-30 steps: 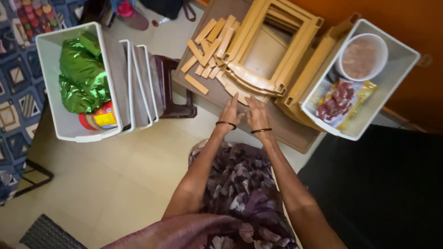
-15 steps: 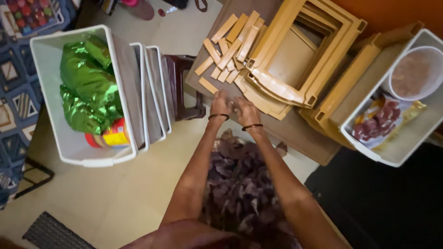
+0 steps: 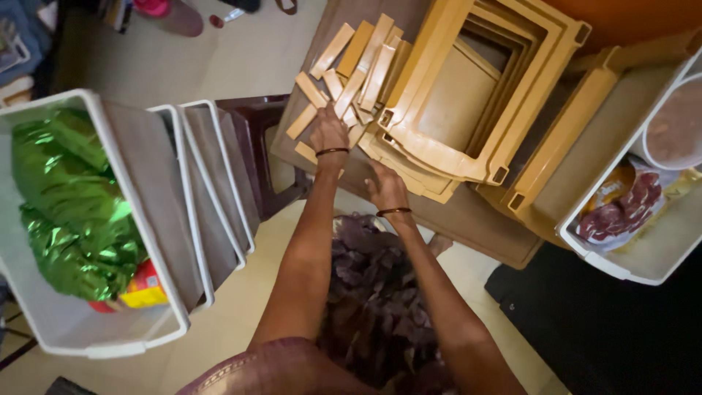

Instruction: The person assembles a small wooden frame by picking up individual pieces from a table and fitting them together. They repeatedly handle the frame and place it over a white bin containing small appliances, then move a bin with food items and continue assembling the frame.

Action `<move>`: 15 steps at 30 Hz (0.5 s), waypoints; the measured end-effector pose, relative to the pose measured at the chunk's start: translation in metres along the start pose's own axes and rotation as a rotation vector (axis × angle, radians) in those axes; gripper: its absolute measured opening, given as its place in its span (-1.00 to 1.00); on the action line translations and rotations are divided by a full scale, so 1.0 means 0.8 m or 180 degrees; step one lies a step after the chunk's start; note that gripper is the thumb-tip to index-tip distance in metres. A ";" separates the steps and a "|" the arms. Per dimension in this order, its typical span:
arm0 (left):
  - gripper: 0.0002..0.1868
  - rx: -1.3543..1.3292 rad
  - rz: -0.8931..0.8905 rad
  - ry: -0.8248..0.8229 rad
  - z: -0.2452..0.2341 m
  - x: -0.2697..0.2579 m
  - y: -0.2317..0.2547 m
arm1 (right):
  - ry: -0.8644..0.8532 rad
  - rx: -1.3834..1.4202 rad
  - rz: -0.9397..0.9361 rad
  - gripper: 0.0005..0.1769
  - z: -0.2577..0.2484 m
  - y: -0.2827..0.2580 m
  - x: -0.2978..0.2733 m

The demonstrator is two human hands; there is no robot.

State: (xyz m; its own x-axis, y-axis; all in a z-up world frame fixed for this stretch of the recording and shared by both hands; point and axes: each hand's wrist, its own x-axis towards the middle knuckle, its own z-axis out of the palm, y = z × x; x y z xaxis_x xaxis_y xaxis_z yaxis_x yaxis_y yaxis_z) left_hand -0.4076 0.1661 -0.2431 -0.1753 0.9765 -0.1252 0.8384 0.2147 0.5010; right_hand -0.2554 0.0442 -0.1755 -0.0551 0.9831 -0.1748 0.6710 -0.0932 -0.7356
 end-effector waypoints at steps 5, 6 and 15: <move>-0.62 0.0867 0.0444 0.0329 0.041 0.018 -0.021 | 0.0254 0.0190 0.0140 -0.46 -0.019 0.022 -0.012; -0.70 0.0835 0.0366 0.0205 0.047 0.019 -0.026 | 0.0254 0.0126 0.0232 -0.46 -0.024 0.025 -0.015; -0.79 0.0761 -0.0479 -0.0525 0.021 -0.035 -0.042 | 0.0352 0.0115 0.0168 -0.44 -0.055 0.000 -0.036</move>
State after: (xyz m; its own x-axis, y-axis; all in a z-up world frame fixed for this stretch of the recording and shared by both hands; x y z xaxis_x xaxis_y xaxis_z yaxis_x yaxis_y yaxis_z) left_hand -0.4223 0.1316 -0.2712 -0.2368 0.9140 -0.3294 0.9103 0.3272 0.2536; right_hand -0.2213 0.0226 -0.1413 0.0628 0.9878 -0.1423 0.6437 -0.1491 -0.7507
